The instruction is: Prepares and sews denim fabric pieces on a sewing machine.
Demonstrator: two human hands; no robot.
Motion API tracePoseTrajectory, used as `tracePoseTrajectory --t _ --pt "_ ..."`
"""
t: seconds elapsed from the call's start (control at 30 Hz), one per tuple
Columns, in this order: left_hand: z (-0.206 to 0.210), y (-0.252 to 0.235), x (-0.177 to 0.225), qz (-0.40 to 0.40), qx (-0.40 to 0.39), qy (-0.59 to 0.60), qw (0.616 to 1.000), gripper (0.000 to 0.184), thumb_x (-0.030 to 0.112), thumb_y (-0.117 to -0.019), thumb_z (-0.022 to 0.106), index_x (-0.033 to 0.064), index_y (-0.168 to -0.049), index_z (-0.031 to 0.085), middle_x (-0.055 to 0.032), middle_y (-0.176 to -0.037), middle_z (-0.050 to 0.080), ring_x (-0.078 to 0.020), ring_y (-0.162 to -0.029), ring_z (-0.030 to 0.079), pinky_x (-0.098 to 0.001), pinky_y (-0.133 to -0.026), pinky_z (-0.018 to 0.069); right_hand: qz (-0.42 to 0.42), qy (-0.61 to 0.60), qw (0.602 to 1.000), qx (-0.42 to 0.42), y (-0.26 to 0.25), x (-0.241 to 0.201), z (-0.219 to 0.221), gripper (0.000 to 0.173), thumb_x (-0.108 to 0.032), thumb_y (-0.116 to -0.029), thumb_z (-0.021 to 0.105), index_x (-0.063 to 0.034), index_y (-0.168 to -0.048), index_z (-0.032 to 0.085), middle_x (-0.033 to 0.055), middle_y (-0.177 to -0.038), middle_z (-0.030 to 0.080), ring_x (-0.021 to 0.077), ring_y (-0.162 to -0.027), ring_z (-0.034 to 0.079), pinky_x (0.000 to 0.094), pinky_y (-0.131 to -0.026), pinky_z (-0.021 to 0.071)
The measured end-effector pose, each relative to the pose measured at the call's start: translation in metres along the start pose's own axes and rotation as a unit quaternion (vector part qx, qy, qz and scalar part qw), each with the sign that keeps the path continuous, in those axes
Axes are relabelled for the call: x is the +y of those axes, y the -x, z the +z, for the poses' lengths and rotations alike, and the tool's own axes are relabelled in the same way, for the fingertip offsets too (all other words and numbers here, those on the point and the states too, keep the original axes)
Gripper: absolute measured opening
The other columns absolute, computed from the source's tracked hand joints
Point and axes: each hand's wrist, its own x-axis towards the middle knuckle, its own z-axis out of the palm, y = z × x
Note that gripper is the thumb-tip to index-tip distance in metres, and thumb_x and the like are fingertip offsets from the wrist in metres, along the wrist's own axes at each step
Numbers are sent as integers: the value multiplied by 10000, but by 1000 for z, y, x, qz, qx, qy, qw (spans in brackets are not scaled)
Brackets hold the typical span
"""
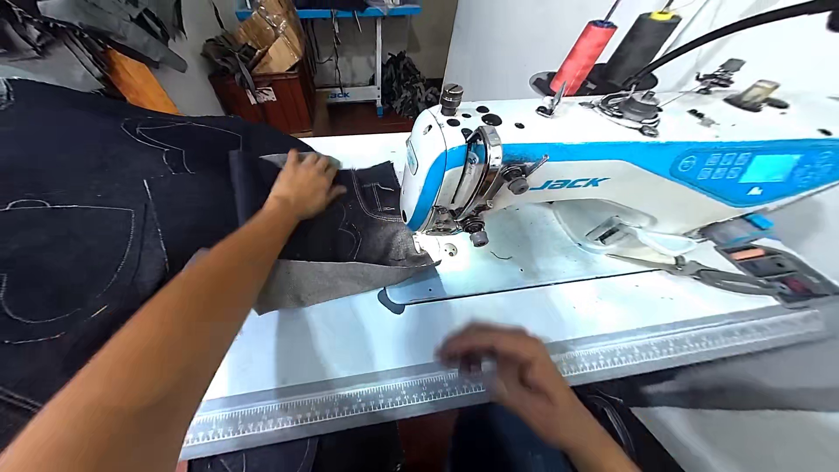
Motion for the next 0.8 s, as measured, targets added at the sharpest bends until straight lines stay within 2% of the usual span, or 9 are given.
tracePoseTrajectory --t 0.1,0.2,0.27,0.33,0.4,0.5,0.6,0.67,0.8 --pt "13 41 27 -68 70 7 995 517 444 -1014 584 -52 -1130 670 -265 -1200 646 -458 -1155 617 -652 -939 464 157 -221 946 -177 41 -7 20 835 -721 -1005 304 -44 -1353 647 140 -1176 747 239 -1031 739 421 -900 611" --pt "-21 104 67 -206 -8 62 977 812 676 -920 576 -75 -1226 601 -327 -1236 604 -523 -1126 617 -678 -840 523 287 -400 860 -136 61 6 39 1136 -959 -793 204 -104 -1417 615 183 -1329 678 329 -1188 681 487 -955 580" --pt "-38 163 87 -251 -10 49 967 965 823 -829 525 -62 -1200 617 -313 -1157 632 -514 -1039 650 -662 -767 546 342 -472 806 -107 52 -1 52 1132 -990 -749 250 -144 -1398 630 164 -1323 687 345 -1159 696 521 -904 598" --pt "-50 236 112 -251 43 6 967 925 832 -841 442 -31 -1082 673 -242 -974 698 -445 -899 699 -616 -734 553 384 -426 812 -108 44 -15 74 827 -827 -898 405 -127 -1295 599 95 -1169 750 273 -1008 747 464 -811 630" --pt "-56 312 131 -254 98 10 962 768 701 -937 464 -34 -997 677 -209 -877 706 -389 -821 704 -571 -740 547 367 -280 874 -150 41 -21 104 380 -397 -981 664 -64 -1164 672 31 -1013 758 148 -912 740 374 -809 633" --pt "-45 416 129 -316 128 101 935 552 446 -1021 509 -84 -1005 664 -206 -884 701 -304 -841 698 -482 -806 566 393 -110 876 -255 36 -8 159 319 -289 -933 726 -1 -1066 693 129 -942 722 226 -894 709 476 -853 563" --pt "-20 483 102 -435 117 268 851 322 230 -1011 539 -62 -1041 672 -82 -868 694 -69 -787 672 -261 -773 586 441 -113 847 -275 18 -1 205 326 -199 -895 704 -2 -1149 653 181 -988 692 303 -904 688 536 -809 551" --pt "1 500 86 -491 101 311 807 253 184 -994 590 -45 -1039 687 -78 -853 703 -93 -764 678 -305 -755 591 437 -114 846 -283 4 -1 226 332 -166 -878 698 -12 -1168 650 181 -1002 678 306 -903 671 534 -794 541" --pt "38 472 67 -486 121 220 837 281 106 -944 684 -109 -1124 685 -252 -1050 719 -339 -1005 715 -502 -949 564 441 -137 844 -273 -6 -4 244 259 -124 -899 668 8 -1114 611 156 -948 654 259 -807 674 469 -738 569"
